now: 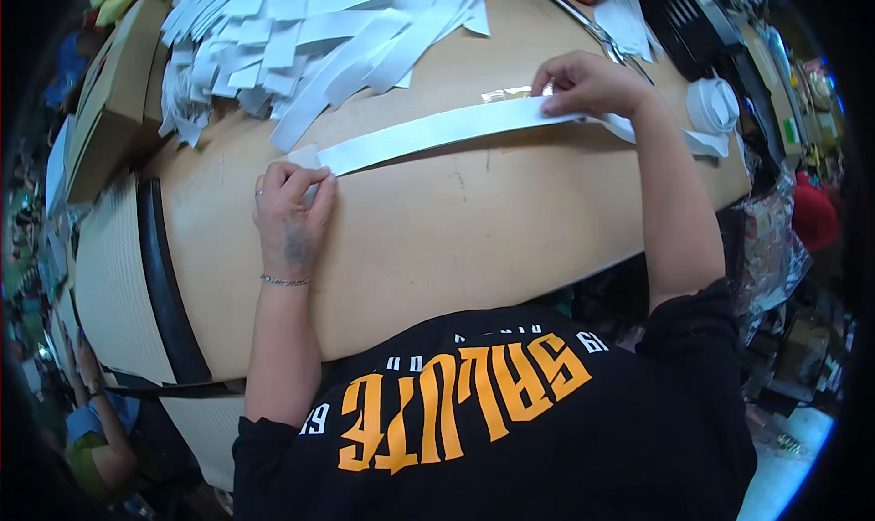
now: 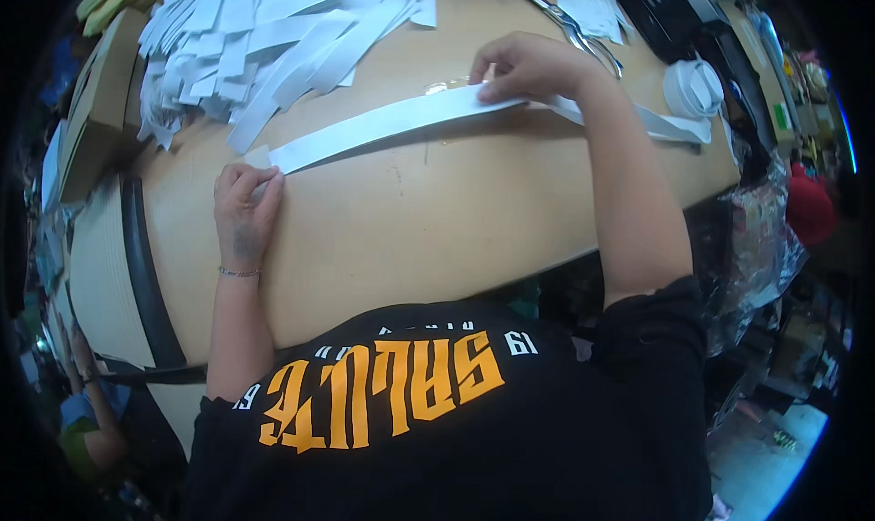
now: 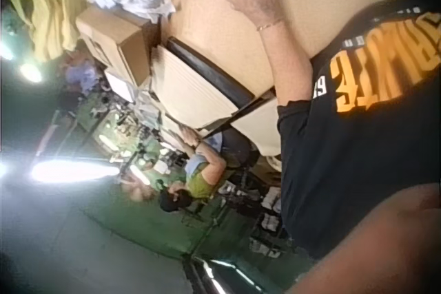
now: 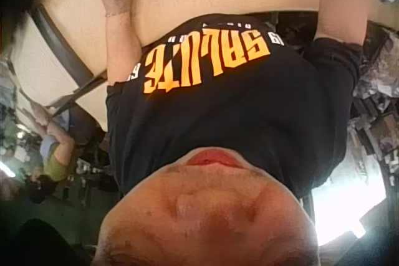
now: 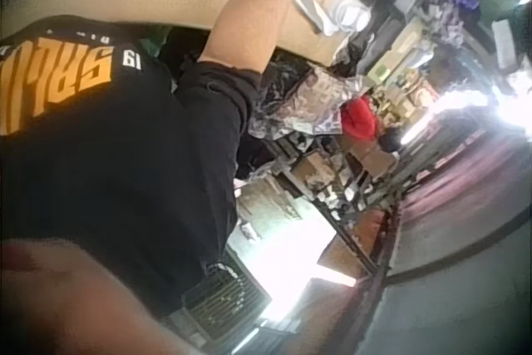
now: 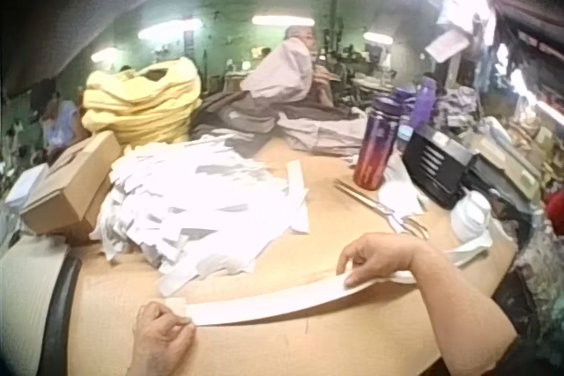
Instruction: The person repeatedly cuts a white fabric strap into short segments using scissors and places the cut pieces on a pile. The person also handles a roll of the strap, unrolling and re-rolling it on the table.
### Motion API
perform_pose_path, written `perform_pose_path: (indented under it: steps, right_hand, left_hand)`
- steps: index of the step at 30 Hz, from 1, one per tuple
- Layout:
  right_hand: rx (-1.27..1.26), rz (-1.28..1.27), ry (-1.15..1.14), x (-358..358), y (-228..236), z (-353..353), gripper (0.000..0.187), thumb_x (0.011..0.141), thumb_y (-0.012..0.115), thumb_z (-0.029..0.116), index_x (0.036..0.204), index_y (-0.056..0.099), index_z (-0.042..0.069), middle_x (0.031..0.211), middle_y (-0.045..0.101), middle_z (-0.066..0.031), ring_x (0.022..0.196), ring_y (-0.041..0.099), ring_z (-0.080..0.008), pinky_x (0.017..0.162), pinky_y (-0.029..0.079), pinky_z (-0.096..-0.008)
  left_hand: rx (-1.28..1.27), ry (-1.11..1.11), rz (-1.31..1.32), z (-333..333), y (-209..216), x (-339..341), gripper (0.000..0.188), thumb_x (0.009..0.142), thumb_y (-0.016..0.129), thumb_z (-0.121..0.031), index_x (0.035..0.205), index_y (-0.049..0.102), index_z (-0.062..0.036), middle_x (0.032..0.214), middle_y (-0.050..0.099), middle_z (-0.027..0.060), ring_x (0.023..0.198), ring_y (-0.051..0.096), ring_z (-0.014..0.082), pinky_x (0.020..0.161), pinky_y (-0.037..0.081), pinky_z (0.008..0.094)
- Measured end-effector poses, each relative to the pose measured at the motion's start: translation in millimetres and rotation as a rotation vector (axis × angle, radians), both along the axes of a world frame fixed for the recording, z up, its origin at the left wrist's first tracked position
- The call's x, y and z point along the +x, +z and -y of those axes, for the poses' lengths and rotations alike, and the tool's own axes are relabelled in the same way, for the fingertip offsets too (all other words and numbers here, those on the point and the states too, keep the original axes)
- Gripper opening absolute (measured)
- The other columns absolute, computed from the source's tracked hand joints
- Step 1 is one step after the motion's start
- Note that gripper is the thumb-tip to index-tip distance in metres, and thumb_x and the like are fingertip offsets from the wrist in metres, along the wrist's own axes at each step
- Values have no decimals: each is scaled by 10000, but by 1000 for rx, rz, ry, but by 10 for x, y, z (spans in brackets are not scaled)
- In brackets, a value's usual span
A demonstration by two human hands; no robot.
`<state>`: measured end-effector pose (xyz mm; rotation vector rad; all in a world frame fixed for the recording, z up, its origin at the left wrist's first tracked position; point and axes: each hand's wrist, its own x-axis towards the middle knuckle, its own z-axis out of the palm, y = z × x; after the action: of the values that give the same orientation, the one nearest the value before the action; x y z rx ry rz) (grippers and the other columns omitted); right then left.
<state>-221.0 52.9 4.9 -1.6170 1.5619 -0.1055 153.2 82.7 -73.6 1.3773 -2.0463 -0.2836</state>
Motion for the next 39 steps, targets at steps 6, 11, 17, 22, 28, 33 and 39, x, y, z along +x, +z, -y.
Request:
perform_pose_path:
  steps: [6,11,17,22,28,33,39]
  right_hand:
    - [-133,-73,-62,119,-219,19,196,779,723,154,914,677,18,769,659,-66,725,602,-137,690,468,-240]
    - [-535,-435,-25,327,-237,-241,213,744,705,113,939,655,45,991,622,-94,911,582,-203,798,457,-322]
    - [-1081,-423,46,933,-619,-896,234,768,512,91,980,586,29,981,526,-89,941,521,-241,837,431,-381]
    - [-1017,-402,37,1016,-705,-955,288,762,509,82,1028,564,-10,986,516,-87,929,516,-228,800,463,-331]
    - [-965,-355,-19,1002,-745,-920,343,776,501,74,1102,552,-21,1039,511,-88,963,494,-241,797,474,-342]
    - [-937,-328,-28,1003,-767,-891,343,777,496,68,1102,552,-22,1053,507,-83,971,480,-248,797,473,-345]
    - [-922,-320,-36,1011,-753,-905,334,766,501,65,1086,557,-15,1026,504,-73,943,482,-238,774,471,-337]
  left_hand:
    - [13,-23,-25,12,-13,29,91,764,703,-107,837,691,-53,820,559,71,822,519,224,759,423,322]
    - [38,-13,-50,3,-44,47,92,755,712,-109,830,691,-59,823,561,74,830,520,231,760,427,331]
    - [67,-13,-68,2,-31,26,94,757,713,-108,831,691,-55,824,559,73,837,523,230,771,424,330]
    - [23,-44,-37,12,-30,39,111,786,685,-79,863,684,1,815,534,67,813,515,185,749,409,273]
    - [15,-49,-36,24,-19,28,108,787,683,-79,860,684,-1,810,535,69,801,516,184,744,409,272]
    - [56,-46,-61,47,-61,79,105,791,678,-77,861,677,2,818,537,71,799,520,185,738,412,275]
    - [-53,-73,83,-101,261,-167,103,802,640,-53,899,640,-17,895,563,95,860,534,225,785,425,332]
